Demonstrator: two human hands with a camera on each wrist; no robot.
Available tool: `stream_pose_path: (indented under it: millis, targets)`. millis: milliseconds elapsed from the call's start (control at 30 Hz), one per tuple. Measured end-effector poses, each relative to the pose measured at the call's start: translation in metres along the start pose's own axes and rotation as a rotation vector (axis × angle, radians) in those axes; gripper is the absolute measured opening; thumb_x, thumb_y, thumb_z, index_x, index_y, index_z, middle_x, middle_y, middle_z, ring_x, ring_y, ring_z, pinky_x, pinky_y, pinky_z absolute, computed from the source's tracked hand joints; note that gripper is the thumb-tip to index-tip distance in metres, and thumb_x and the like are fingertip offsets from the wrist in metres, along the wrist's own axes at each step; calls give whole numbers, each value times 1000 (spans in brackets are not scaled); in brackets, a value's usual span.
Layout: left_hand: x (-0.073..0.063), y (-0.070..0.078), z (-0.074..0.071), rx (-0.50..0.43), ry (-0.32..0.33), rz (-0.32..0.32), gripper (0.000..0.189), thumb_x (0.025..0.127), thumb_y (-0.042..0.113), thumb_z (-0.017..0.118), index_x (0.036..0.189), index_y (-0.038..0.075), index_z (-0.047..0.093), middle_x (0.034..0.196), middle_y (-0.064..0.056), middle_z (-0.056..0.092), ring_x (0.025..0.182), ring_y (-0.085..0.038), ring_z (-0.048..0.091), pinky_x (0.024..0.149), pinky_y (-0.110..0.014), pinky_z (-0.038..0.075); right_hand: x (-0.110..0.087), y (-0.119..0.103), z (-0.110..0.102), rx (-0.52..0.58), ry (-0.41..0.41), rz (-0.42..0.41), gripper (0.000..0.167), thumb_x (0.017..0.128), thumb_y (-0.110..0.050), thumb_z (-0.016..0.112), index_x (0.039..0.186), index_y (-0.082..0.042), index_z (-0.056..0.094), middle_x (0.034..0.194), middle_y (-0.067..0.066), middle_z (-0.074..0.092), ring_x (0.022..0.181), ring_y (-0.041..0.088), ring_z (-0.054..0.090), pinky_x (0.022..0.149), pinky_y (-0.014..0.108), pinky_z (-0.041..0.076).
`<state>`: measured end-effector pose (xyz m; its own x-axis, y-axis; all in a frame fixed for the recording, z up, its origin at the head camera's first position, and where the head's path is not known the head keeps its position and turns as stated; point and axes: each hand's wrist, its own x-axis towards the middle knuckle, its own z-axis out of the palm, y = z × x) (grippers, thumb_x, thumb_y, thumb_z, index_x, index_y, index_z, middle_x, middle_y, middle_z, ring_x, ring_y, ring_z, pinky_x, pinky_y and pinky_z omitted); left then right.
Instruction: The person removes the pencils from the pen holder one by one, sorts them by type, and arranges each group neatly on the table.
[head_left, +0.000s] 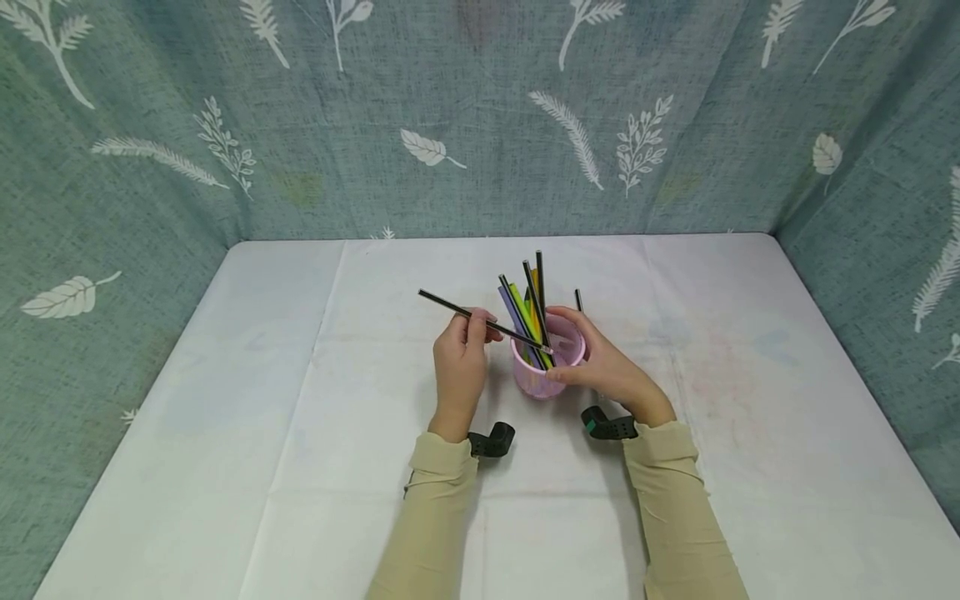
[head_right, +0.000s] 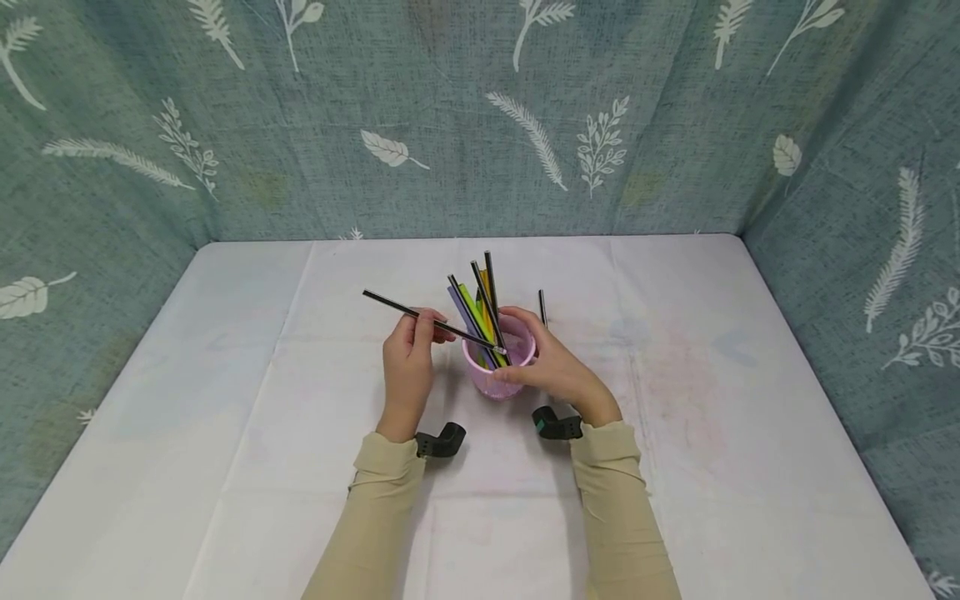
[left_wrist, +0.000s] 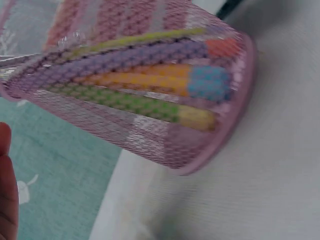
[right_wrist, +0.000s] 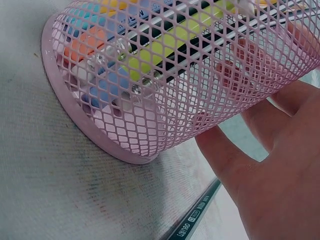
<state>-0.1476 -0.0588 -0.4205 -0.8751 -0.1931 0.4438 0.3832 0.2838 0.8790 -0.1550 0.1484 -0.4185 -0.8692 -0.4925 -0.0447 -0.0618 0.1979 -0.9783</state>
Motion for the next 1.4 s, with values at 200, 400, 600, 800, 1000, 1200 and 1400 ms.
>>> stream_pose_path:
  millis: [200,400,600,800,1000,1200,1400]
  targets:
    - [3,8,-5,-89,29,-34,29,95,31,40,86,9,57,62,-4,56,56,-16,56,59,-31,48,-1,-1,1,-11,11,14,79,71,-25,74,134,-37,27,138,-8,29,126,19,28,97,48,29]
    - [3,19,-10,-139,29,-74,27,97,21,37,86,2,53,60,-13,52,50,-23,52,52,-34,46,-1,-2,1,-9,10,13,79,72,-25,74,134,-36,27,139,-7,28,127,20,27,97,49,28]
    - [2,41,-16,-193,52,-91,28,97,17,35,85,-3,51,60,-19,48,47,-27,49,49,-40,46,-1,0,1,-16,8,23,78,72,-24,73,134,-38,27,140,-7,27,128,19,25,98,51,26]
    - [3,40,-15,-184,55,-82,29,97,18,37,84,-3,51,60,-20,48,47,-29,48,45,-26,44,-2,-3,1,-11,8,19,78,73,-20,72,134,-37,27,140,-8,27,128,17,24,98,51,26]
    - [4,17,-9,-149,19,-111,30,94,30,43,84,4,56,63,-14,53,53,-26,53,51,-27,45,-3,-8,1,-5,6,39,79,72,-21,74,135,-35,27,140,-5,25,128,20,24,98,51,26]
    - [5,17,-4,-12,-55,-62,31,92,37,45,84,13,62,77,2,59,67,-19,54,56,-27,44,-8,-25,4,28,-1,40,79,74,-15,72,137,-26,26,140,1,27,128,26,24,99,51,25]
    - [5,15,0,75,-159,16,28,91,37,48,94,17,67,104,12,58,99,-5,51,72,-31,44,-4,-13,2,63,-16,2,79,74,-13,71,137,-27,26,140,1,28,128,27,26,98,51,26]
